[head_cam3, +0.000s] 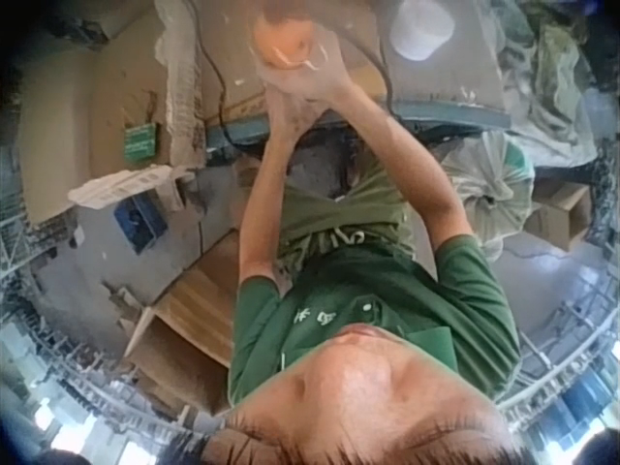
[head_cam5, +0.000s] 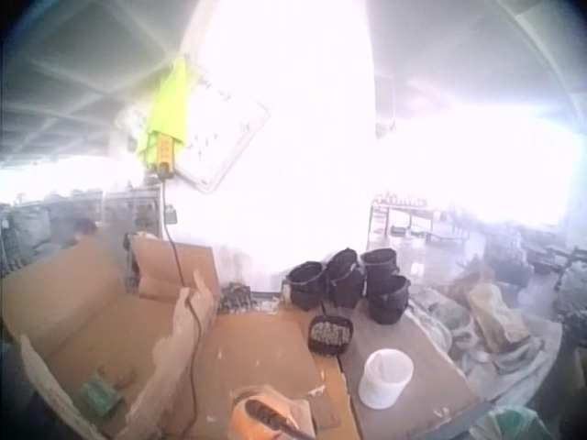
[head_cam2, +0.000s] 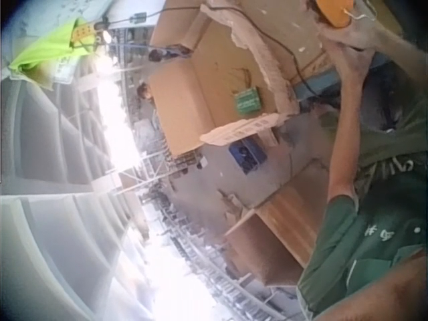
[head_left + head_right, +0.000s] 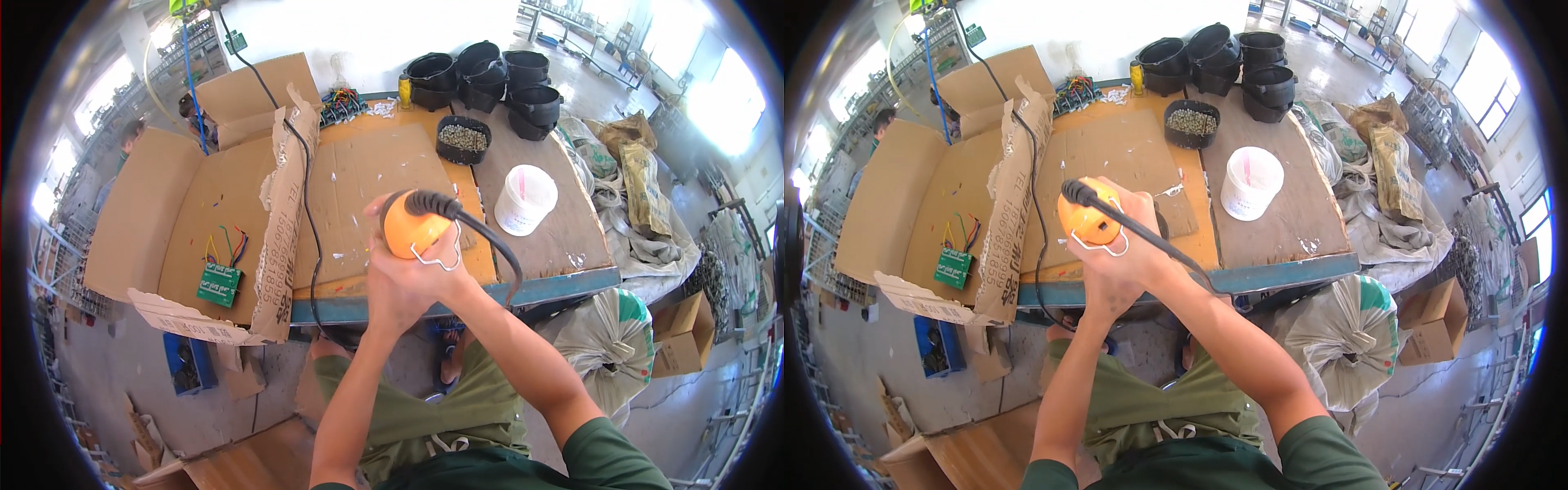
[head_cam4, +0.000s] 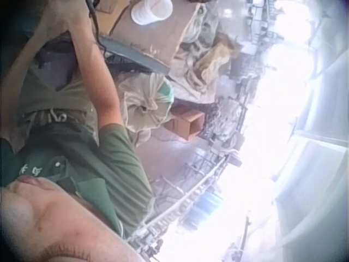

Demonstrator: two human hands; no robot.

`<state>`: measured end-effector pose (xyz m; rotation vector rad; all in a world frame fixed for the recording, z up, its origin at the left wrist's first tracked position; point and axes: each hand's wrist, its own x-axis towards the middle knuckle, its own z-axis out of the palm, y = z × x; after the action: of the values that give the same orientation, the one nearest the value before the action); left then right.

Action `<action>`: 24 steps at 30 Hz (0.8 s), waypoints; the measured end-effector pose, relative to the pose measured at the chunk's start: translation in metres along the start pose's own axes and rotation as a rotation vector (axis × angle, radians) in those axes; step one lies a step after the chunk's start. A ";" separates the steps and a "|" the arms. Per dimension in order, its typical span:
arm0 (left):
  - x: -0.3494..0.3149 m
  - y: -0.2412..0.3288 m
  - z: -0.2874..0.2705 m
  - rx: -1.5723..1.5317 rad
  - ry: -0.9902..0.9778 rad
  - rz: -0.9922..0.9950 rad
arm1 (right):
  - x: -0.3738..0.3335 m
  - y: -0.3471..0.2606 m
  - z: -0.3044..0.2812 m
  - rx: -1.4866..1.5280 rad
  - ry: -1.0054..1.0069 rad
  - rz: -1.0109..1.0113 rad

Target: The person applies a white substance from a container to a white plastic part using a small applicator and then uses an electric screwdriver to secure components inside a black circular housing.

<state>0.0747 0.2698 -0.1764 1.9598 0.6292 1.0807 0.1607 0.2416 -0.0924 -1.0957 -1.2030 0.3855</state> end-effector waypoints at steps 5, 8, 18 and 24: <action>-0.001 0.007 -0.003 -0.031 0.020 -0.033 | -0.006 -0.002 -0.008 0.067 -0.094 -0.003; 0.006 0.019 -0.003 -0.111 0.024 -0.075 | -0.006 0.006 -0.005 0.084 0.031 -0.012; -0.002 -0.006 0.002 0.204 0.071 0.120 | -0.011 -0.041 -0.043 0.041 0.051 0.015; -0.004 0.002 0.002 0.274 0.072 0.139 | -0.017 -0.006 -0.062 0.096 0.154 0.040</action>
<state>0.0746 0.2652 -0.1768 2.2346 0.7199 1.2064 0.2071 0.1966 -0.0941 -1.0488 -1.0179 0.3787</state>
